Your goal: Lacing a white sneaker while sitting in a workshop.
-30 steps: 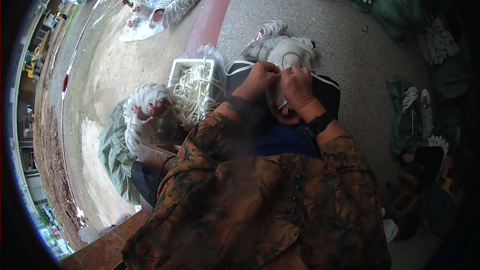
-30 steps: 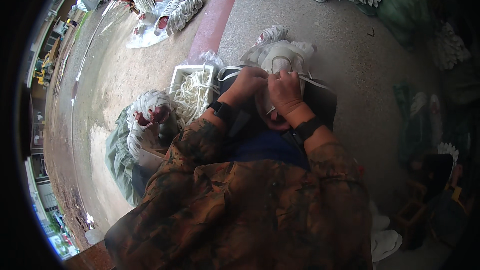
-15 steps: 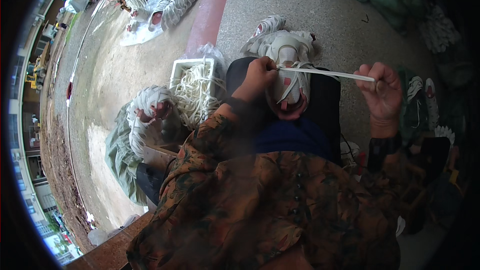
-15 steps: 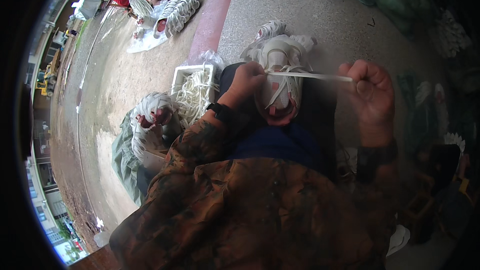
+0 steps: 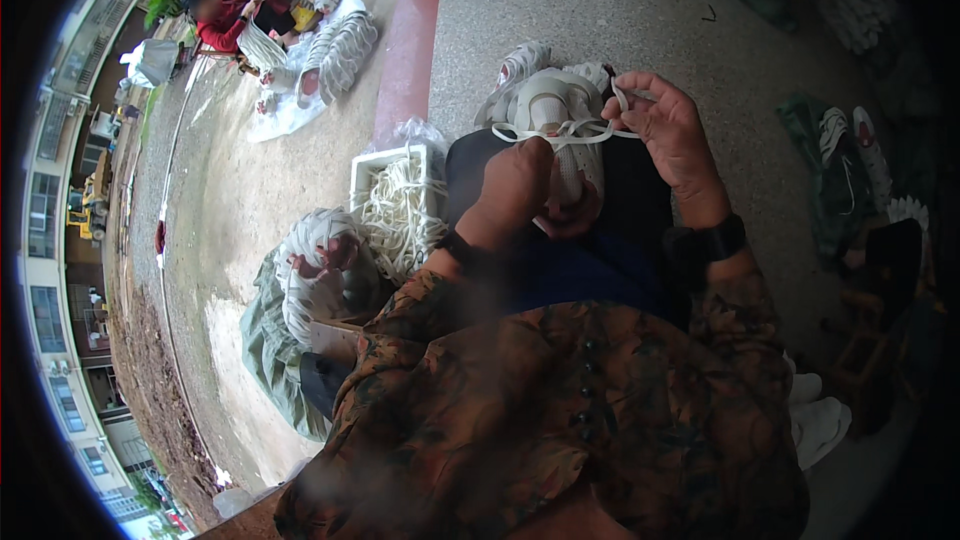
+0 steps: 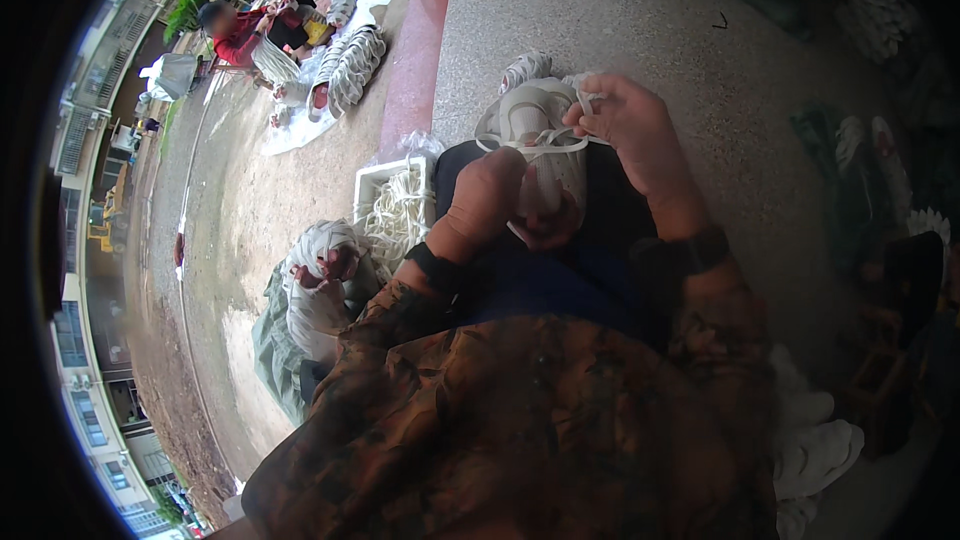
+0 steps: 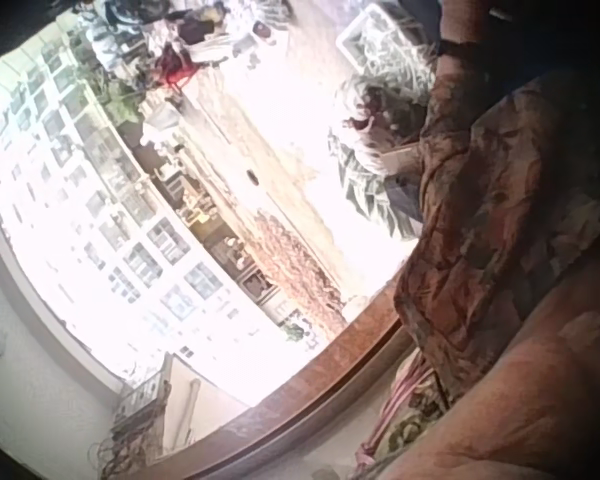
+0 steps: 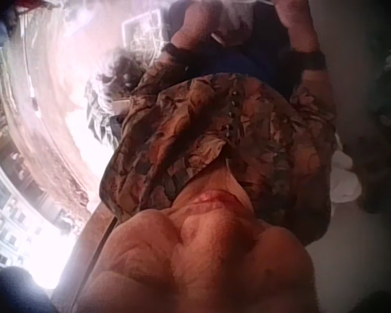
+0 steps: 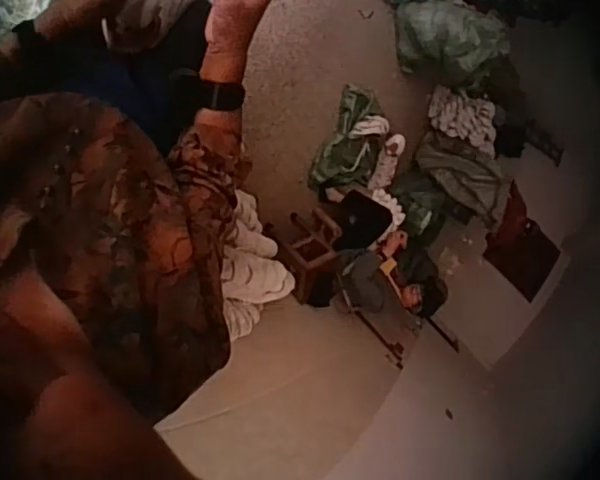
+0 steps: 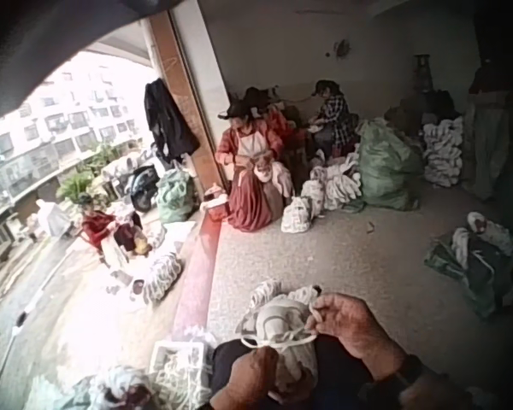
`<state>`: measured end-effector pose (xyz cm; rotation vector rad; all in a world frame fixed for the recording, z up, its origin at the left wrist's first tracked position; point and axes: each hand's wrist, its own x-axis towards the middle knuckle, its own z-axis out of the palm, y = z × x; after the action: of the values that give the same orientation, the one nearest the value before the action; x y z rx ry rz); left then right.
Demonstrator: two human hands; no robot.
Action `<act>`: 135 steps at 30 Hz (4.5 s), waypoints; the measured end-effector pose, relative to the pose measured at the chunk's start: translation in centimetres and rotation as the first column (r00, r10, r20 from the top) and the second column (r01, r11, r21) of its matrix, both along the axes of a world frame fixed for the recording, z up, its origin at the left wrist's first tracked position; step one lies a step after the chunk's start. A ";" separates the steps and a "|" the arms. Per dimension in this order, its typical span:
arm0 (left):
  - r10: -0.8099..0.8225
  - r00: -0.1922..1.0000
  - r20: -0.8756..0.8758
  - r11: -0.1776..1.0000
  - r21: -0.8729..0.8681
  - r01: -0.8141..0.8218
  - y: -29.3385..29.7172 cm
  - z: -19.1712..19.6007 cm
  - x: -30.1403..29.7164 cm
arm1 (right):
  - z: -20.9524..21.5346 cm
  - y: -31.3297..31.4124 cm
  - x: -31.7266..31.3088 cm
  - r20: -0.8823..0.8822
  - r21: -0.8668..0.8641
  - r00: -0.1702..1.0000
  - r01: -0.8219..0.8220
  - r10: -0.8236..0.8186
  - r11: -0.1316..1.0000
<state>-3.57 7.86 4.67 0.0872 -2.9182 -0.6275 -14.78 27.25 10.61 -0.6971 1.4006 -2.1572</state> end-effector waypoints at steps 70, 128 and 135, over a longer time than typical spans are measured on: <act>-0.039 0.976 -0.213 0.552 0.810 0.199 -4.7 -3.9 -3.3 | 19.8 5.8 8.5 -0.844 -0.180 0.389 0.443 -0.369 0.878; -0.600 0.747 -0.286 0.626 0.414 0.661 0.8 -2.4 -0.3 | -7.9 -4.1 -5.1 -0.196 0.649 0.946 -0.072 0.258 0.757; -0.496 0.780 -0.382 0.635 0.453 0.626 1.5 -2.3 0.0 | -9.2 -5.1 -4.3 -0.603 0.422 0.783 0.476 -0.153 0.772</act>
<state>-3.53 9.37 2.39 -0.8234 -2.3990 -1.4715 -19.12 22.14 1.44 -0.9093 2.4939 -1.6591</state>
